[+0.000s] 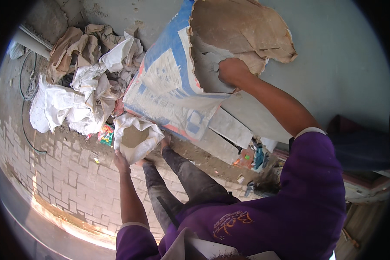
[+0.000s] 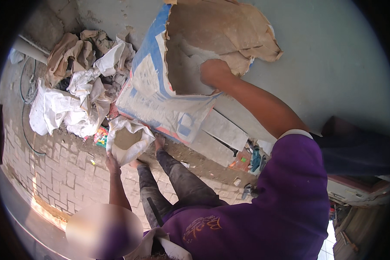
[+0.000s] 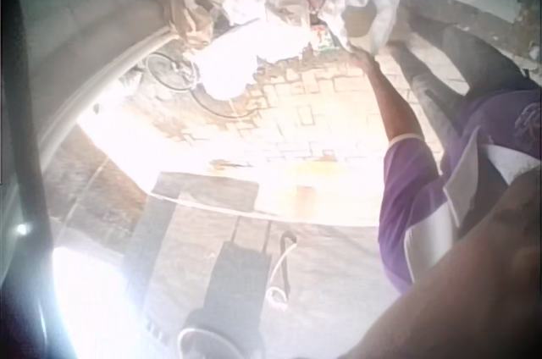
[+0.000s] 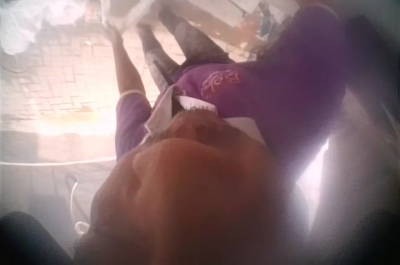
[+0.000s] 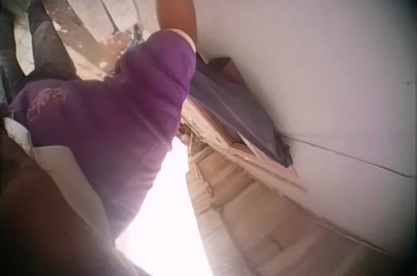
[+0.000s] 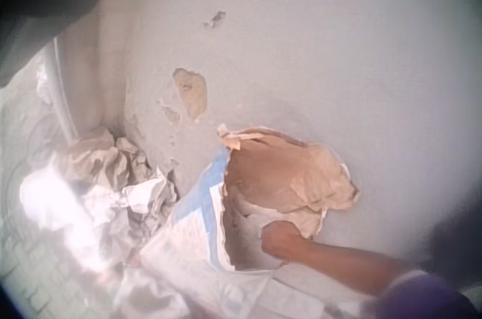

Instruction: The person scoops a white powdery substance from a large blue and white sack into a smaller white sack using a trowel. They repeat this scooping and pouring action multiple times to fill the smaller bag. Finally, they lift the filled small sack and place it on top of the larger sack.

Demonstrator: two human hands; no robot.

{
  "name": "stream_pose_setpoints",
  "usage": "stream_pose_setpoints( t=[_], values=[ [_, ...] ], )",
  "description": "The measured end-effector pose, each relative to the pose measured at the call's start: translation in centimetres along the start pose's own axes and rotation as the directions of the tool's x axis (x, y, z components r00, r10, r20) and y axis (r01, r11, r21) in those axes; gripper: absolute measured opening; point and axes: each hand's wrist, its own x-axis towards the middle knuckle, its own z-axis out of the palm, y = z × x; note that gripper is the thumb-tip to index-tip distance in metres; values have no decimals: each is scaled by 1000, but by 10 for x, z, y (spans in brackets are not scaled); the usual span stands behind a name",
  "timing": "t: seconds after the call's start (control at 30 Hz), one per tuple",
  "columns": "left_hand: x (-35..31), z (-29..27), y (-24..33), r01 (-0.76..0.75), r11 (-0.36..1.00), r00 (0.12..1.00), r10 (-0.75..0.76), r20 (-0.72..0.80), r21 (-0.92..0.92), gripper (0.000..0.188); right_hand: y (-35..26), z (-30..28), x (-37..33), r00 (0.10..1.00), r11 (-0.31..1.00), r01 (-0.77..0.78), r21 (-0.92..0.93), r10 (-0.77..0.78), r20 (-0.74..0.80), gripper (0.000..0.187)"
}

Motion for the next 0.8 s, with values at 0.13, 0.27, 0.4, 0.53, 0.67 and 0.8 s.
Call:
stream_pose_setpoints(
  t=[0.13, 0.27, 0.4, 0.53, 0.67, 0.8],
  values=[
    [5, 10, -2, -53, 993, 998, 56, 19, -102, 57, 2, 4, 37, 992, 992, 21, 127, -36, 118, 27],
    [3, 12, 5, -1, 1000, 1000, 1, -2, -30, 56, 18, 17, 50, 976, 955, -1, 297, -63, 207, 38],
    [0, 15, 4, -32, 995, 999, 31, -17, -90, 55, 6, 21, 54, 966, 895, -65, 442, -54, 252, 46],
    [-1, 26, 10, -34, 997, 998, 31, -47, -72, 55, 8, 38, 54, 965, 822, -110, 558, -47, 260, 40],
    [-2, 37, 15, 14, 1000, 999, -15, -50, -28, 54, 23, 74, 88, 946, 841, 302, 449, -323, -31, 29],
    [-2, 23, 6, -4, 1000, 997, 4, -74, -1, 55, 0, 48, 79, 955, 781, 193, 594, -289, 71, 24]
  ],
)
